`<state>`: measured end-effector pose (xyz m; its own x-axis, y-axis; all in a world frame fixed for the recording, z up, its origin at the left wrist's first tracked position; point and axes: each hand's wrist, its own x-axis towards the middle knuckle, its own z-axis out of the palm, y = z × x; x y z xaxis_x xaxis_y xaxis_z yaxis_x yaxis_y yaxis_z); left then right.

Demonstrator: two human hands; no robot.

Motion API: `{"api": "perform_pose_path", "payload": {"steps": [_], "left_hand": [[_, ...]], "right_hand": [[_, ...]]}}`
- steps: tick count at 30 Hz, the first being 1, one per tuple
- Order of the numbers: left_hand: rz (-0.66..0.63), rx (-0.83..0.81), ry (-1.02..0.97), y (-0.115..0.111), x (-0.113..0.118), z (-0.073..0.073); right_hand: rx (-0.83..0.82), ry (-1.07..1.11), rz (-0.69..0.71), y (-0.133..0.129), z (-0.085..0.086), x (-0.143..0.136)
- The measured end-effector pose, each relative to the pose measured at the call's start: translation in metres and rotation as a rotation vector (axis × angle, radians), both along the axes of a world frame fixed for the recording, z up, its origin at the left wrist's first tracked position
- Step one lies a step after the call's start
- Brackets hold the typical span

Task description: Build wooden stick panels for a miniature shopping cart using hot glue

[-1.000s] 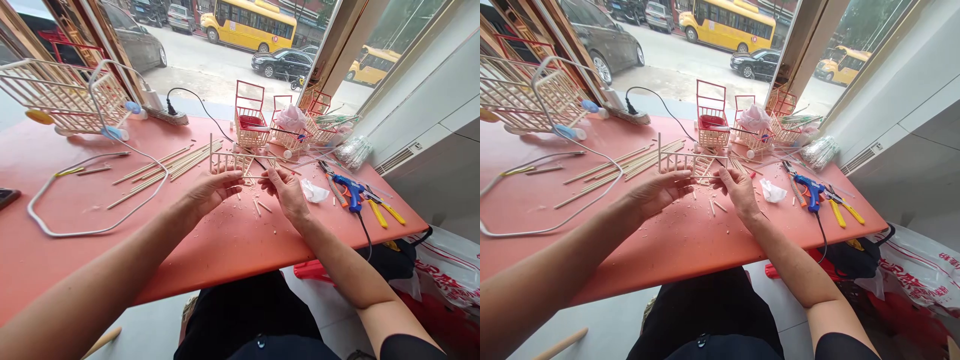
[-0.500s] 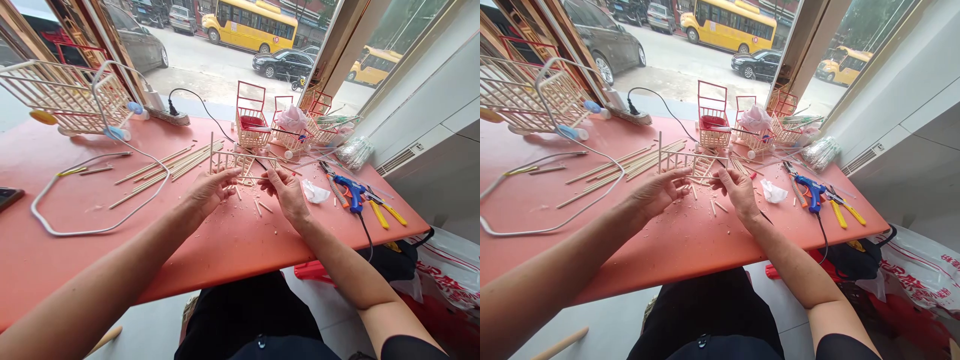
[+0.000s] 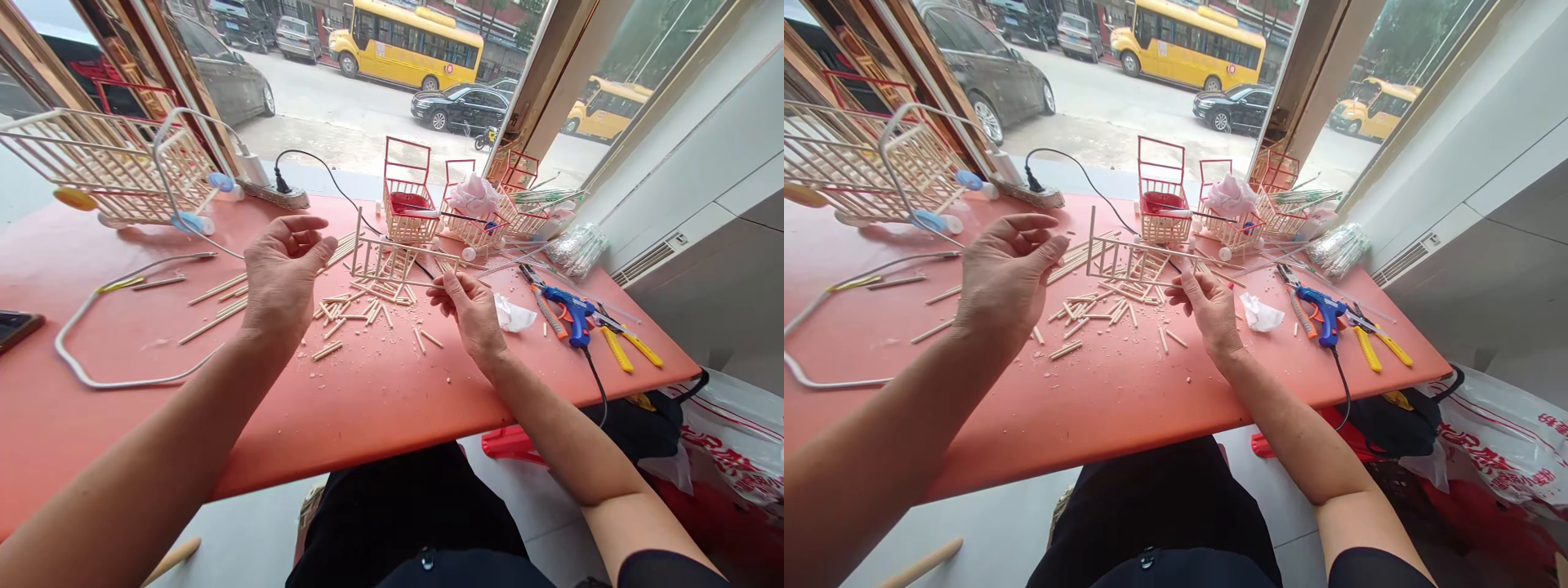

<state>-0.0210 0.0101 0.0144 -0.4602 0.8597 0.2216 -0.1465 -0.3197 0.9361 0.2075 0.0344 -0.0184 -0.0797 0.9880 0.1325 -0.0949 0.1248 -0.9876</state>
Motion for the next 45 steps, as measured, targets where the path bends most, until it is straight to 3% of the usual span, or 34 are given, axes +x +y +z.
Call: {"api": "perform_pose_path", "payload": {"steps": [8, 16, 26, 33, 41, 45], "left_hand": [[-0.065, 0.048, 0.250, -0.013, 0.013, 0.001], [0.071, 0.191, 0.795, -0.008, 0.008, -0.004], [-0.001, 0.181, 1.217, 0.002, 0.000, -0.015], [0.011, 0.139, 1.278, 0.000, -0.002, -0.012], [-0.034, 0.145, 1.217, 0.005, -0.004, -0.018], [-0.040, 0.121, 1.182, 0.004, -0.003, -0.017]], "right_hand": [[0.031, 0.004, 0.020, -0.001, -0.002, -0.002], [0.023, -0.053, 0.069, -0.002, -0.003, -0.002], [0.033, -0.062, 0.109, -0.002, -0.002, -0.002], [0.007, -0.031, 0.134, -0.003, -0.001, -0.001], [-0.199, -0.006, 0.252, 0.000, -0.009, -0.002], [-0.251, 0.021, 0.223, 0.003, -0.009, -0.001]]}}
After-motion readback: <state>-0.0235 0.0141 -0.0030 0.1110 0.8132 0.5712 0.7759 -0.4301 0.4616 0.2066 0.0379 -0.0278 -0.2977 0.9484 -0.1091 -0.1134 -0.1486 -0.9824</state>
